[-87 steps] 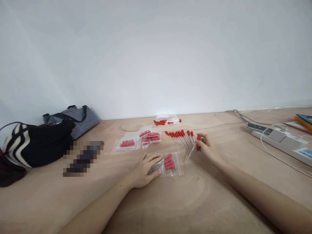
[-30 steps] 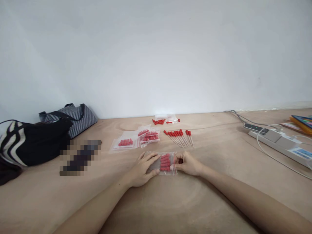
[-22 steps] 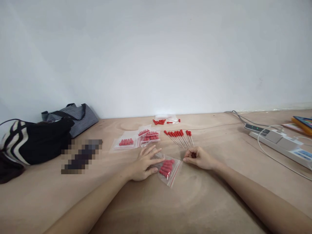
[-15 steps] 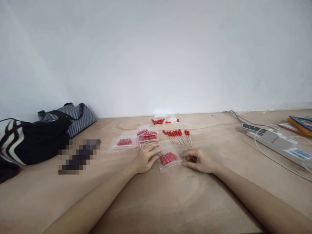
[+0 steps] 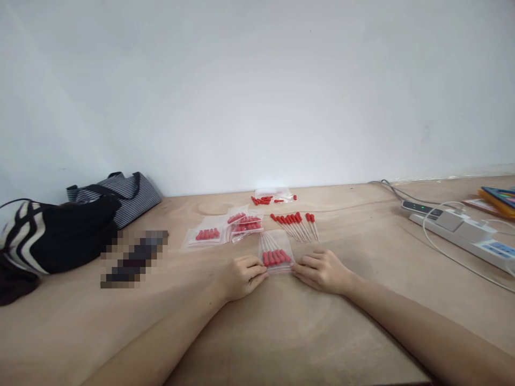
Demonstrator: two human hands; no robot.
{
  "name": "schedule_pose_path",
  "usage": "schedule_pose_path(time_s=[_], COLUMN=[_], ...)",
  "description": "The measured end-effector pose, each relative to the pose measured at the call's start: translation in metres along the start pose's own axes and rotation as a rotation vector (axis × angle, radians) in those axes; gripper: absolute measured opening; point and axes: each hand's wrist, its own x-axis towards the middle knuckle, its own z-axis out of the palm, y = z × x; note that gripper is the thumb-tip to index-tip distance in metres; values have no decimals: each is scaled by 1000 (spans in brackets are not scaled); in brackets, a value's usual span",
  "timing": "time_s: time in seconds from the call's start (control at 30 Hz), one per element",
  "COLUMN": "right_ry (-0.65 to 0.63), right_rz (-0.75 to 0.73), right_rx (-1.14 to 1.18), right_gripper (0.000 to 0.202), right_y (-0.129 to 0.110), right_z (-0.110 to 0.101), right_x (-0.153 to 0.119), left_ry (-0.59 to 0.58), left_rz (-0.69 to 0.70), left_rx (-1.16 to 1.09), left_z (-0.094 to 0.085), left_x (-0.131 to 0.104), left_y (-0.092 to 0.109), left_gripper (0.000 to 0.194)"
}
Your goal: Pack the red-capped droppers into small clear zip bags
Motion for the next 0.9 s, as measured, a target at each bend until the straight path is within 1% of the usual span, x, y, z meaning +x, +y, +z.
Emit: schedule_pose_path(time_s=[0.1,0.2,0.3,0.37,0.4,0.53,0.6,0.7,0.9], right_ry=[32,53,113,149,161,256,293,285,308], right_rz=[-78,-162,-162,-142,-148,-274,-323,-368,-382], right_rx=[-56,-76,-6,7,-30,-286,-355,-399,-400], right_gripper=[27,25,22,21,22,25,22,19,26], right_y=[1,5,6,6,5,5,5,6,4], right_z=[4,7,9,10,10,10,9,8,6], right_x=[3,7,11,14,16,19,19,19,20], left_ry=[2,-19,-32,-9,14,125,155,164,221], left_rz=[52,60,65,85,97,141,152,155,211], left_rx=[62,103,130,143,153,195,196,193,201], left_z=[-1,-2,0,5,7,16,17,17,18], left_x=[0,2,8,12,14,15,14,13,21], left_y=[-1,0,1,1,1,0,-1,-2,-1], left_gripper=[24,23,23,22,20,18,18,18,15])
